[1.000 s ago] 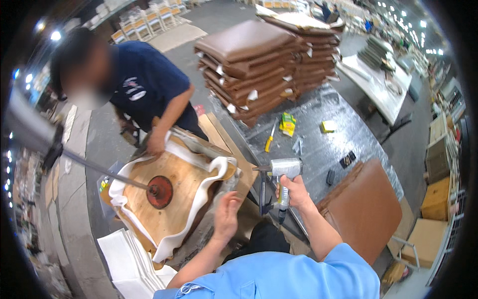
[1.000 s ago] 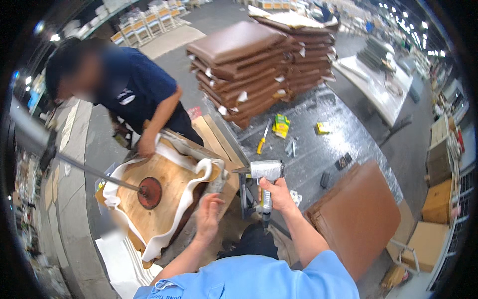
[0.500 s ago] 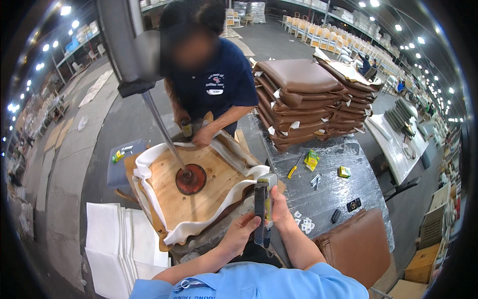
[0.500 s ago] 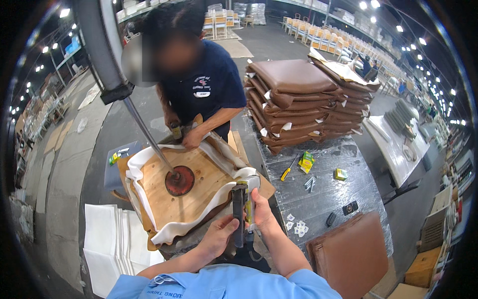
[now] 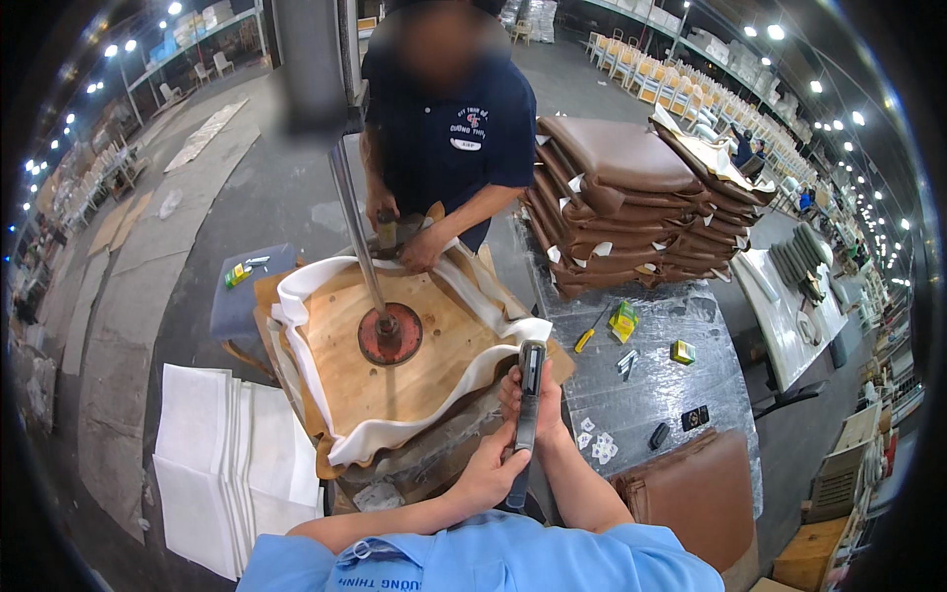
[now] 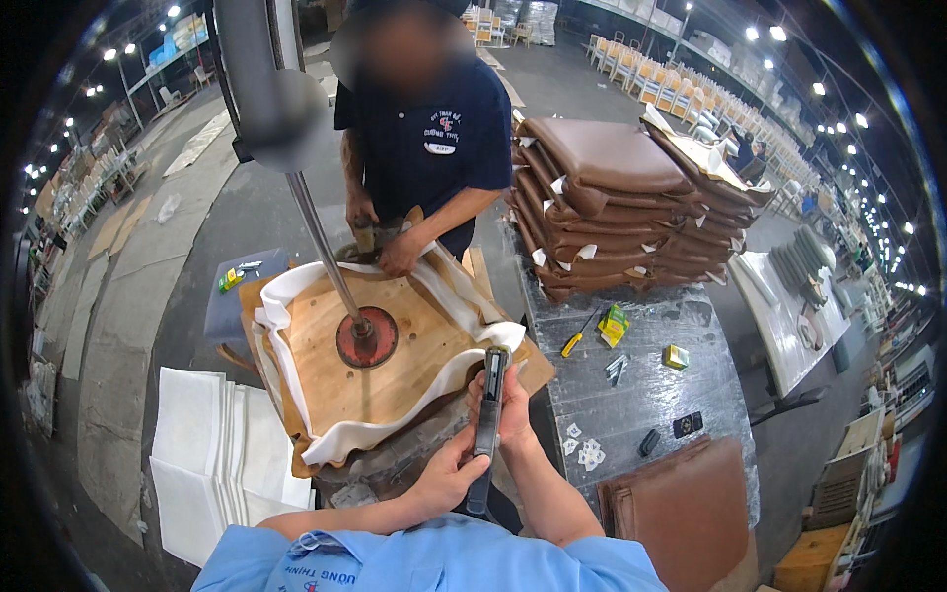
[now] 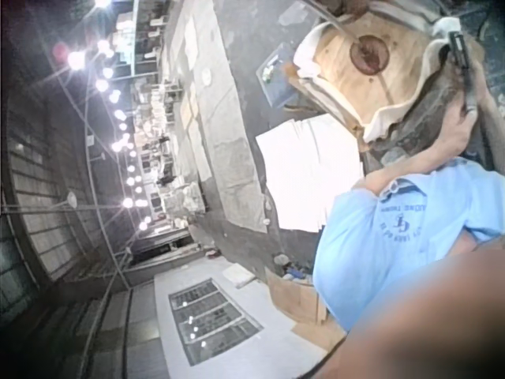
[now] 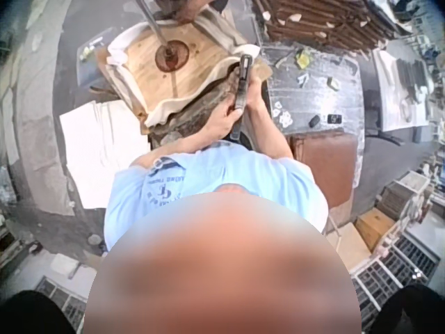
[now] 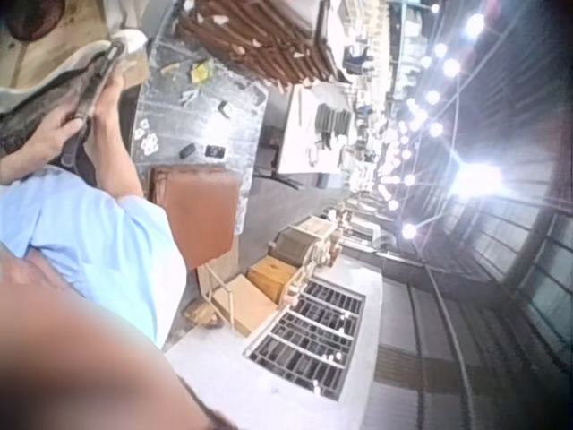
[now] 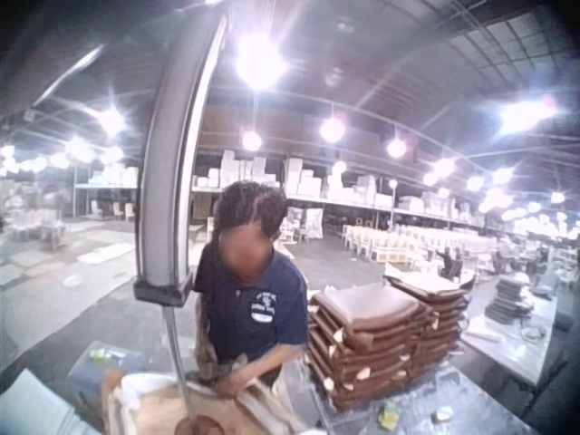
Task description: The person places white fabric over a wooden chair seat base and uses a pneumatic staple gun to secure the fabric to the underside. A coworker assists by holding the seat and using a second staple gun. The person repeats the process on a second seat.
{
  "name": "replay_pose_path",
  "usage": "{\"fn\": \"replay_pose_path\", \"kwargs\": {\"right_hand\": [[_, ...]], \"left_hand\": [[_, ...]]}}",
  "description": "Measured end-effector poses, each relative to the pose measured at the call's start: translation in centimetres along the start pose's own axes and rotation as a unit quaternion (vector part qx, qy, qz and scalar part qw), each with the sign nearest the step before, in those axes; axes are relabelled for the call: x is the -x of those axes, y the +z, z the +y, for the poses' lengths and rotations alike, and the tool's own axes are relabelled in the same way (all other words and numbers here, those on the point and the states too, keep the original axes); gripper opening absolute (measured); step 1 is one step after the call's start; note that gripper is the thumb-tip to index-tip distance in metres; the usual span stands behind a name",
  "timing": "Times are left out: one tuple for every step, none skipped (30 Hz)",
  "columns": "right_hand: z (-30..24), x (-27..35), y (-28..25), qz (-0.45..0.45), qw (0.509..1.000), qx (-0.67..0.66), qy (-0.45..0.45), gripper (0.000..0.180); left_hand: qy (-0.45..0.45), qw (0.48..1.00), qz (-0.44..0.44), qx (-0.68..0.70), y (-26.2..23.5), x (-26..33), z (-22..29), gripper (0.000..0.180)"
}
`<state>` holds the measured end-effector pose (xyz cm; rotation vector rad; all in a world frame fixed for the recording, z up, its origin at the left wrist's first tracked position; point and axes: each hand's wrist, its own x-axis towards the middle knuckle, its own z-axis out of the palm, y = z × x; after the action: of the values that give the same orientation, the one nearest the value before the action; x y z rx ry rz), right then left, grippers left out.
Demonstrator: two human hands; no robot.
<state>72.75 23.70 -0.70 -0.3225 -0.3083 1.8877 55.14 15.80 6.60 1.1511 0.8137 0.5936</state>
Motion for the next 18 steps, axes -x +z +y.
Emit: {"fn": "replay_pose_path", "kwargs": {"right_hand": [[0.0,-0.1,0.1,0.023,1.000,-0.002,-0.004,0.071],[0.1,-0.3,0.2,0.060,0.998,0.004,-0.008,0.072],[0.2,-0.5,0.3,0.061,0.998,0.003,-0.012,0.072],[0.2,-0.6,0.4,0.026,0.999,-0.001,-0.018,0.072],[0.3,-0.7,0.5,0.066,0.998,0.009,-0.021,0.072],[0.4,-0.6,0.5,0.073,0.997,0.014,-0.026,0.071],[0.5,-0.4,0.5,0.043,0.998,0.020,-0.033,0.071],[0.6,-0.1,0.4,0.084,0.996,0.027,-0.024,0.071],[0.7,0.3,0.3,0.088,0.995,0.034,-0.022,0.071],[0.9,0.8,0.1,0.079,0.996,0.036,-0.025,0.070],[0.9,1.3,-0.1,-0.011,0.999,0.031,-0.015,0.070],[0.8,1.8,-0.5,0.000,1.000,0.027,-0.006,0.066],[1.0,2.2,-0.8,0.115,0.992,0.039,-0.014,0.066],[1.1,2.3,-1.2,0.189,0.981,0.037,-0.024,0.067],[1.0,2.4,-1.6,0.169,0.985,-0.006,-0.021,0.067],[0.7,2.5,-2.0,0.204,0.979,0.005,-0.016,0.066],[0.6,2.7,-2.4,0.150,0.988,-0.018,-0.019,0.066],[0.2,2.8,-2.7,0.152,0.988,-0.037,-0.008,0.066]], "left_hand": [[0.035,0.999,0.010,-0.036,0.4,0.0,0.0,0.068],[0.097,0.991,0.033,-0.083,0.7,0.0,0.1,0.076],[0.153,0.978,0.065,-0.129,1.1,-0.2,0.2,0.080],[0.218,0.956,0.093,-0.174,1.4,-0.4,0.2,0.084],[0.218,0.951,0.111,-0.187,1.5,-0.9,0.2,0.086],[0.224,0.946,0.125,-0.200,1.6,-1.3,0.2,0.088],[0.228,0.940,0.139,-0.211,1.7,-1.7,0.2,0.089],[0.200,0.945,0.144,-0.214,1.8,-1.9,0.1,0.091],[0.232,0.940,0.153,-0.200,1.9,-2.0,-0.1,0.091],[0.231,0.945,0.150,-0.178,1.9,-1.9,-0.2,0.090],[0.217,0.955,0.139,-0.147,2.0,-2.0,-0.3,0.090],[0.201,0.961,0.131,-0.139,2.1,-1.8,-0.4,0.088],[0.203,0.962,0.119,-0.137,2.1,-1.9,-0.4,0.086],[0.211,0.965,0.097,-0.119,2.0,-2.0,-0.4,0.079],[0.177,0.977,0.073,-0.088,2.0,-2.2,-0.4,0.073],[0.134,0.989,0.056,-0.037,1.9,-2.4,-0.4,0.067],[0.126,0.991,0.043,-0.017,2.0,-2.4,-0.4,0.056],[0.114,0.993,0.032,0.007,2.0,-2.7,-0.3,0.045]]}}
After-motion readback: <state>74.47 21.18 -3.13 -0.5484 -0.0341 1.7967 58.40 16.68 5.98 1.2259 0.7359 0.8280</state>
